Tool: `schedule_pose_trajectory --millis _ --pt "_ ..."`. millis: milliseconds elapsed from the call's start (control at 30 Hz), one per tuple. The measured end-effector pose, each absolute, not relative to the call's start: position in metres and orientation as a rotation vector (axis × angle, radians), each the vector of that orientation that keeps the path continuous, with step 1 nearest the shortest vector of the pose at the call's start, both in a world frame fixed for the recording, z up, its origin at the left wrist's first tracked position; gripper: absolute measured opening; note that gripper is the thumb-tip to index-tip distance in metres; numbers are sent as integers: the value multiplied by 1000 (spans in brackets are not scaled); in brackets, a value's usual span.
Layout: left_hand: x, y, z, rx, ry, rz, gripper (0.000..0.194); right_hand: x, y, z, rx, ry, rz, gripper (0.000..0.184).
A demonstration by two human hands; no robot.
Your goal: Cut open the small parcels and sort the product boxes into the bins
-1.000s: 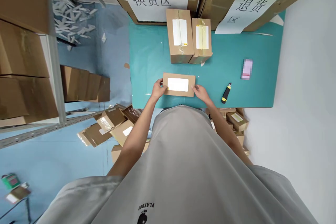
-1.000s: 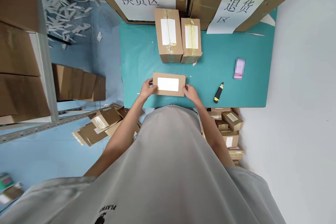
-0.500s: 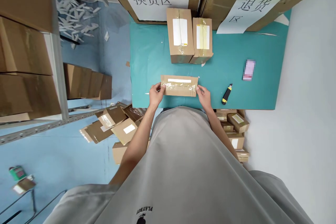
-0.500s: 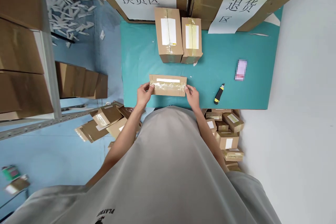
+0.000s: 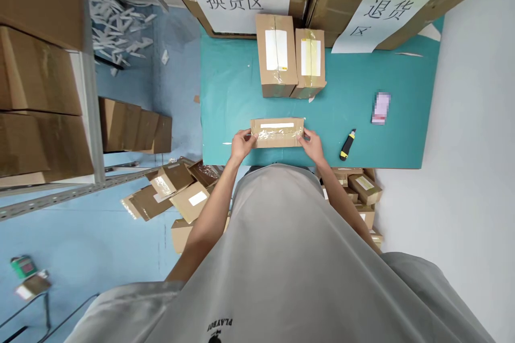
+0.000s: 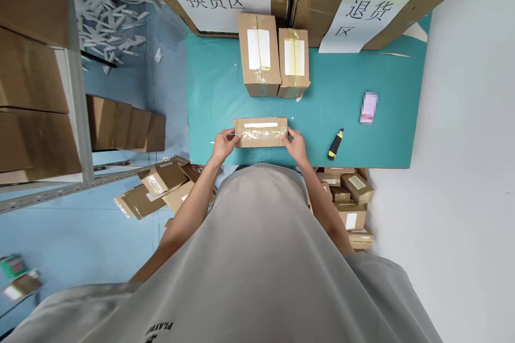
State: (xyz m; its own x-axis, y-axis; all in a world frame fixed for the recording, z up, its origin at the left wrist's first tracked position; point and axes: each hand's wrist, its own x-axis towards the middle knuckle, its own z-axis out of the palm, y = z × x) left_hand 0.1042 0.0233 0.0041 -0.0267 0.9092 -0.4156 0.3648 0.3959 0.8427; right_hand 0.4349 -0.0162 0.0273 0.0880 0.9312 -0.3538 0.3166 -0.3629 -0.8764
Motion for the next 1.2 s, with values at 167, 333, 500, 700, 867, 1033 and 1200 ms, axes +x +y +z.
schedule_pose_trajectory --millis 167,333,500,700,867,1033,1200 --pt "106 0 9 1062 1558 727 43 434 -45 28 -1869 -1265 1166 50" --pt "104 -26 3 983 1696 549 37 432 -72 17 -2015 -1340 1336 36" --pt "94 -27 4 975 1680 508 21 443 -81 19 -2023 -1401 1473 52" --pt "90 63 21 1020 1659 622 42 485 -3 30 -2041 -1368 1320 58" --pt "114 161 50 1067 1619 686 74 496 100 49 -2029 -986 1207 81" --pt "146 216 75 1094 1583 644 92 473 165 64 -1941 -862 1243 71" --pt "164 217 75 1069 1572 565 78 461 168 58 -1868 -841 1251 58"
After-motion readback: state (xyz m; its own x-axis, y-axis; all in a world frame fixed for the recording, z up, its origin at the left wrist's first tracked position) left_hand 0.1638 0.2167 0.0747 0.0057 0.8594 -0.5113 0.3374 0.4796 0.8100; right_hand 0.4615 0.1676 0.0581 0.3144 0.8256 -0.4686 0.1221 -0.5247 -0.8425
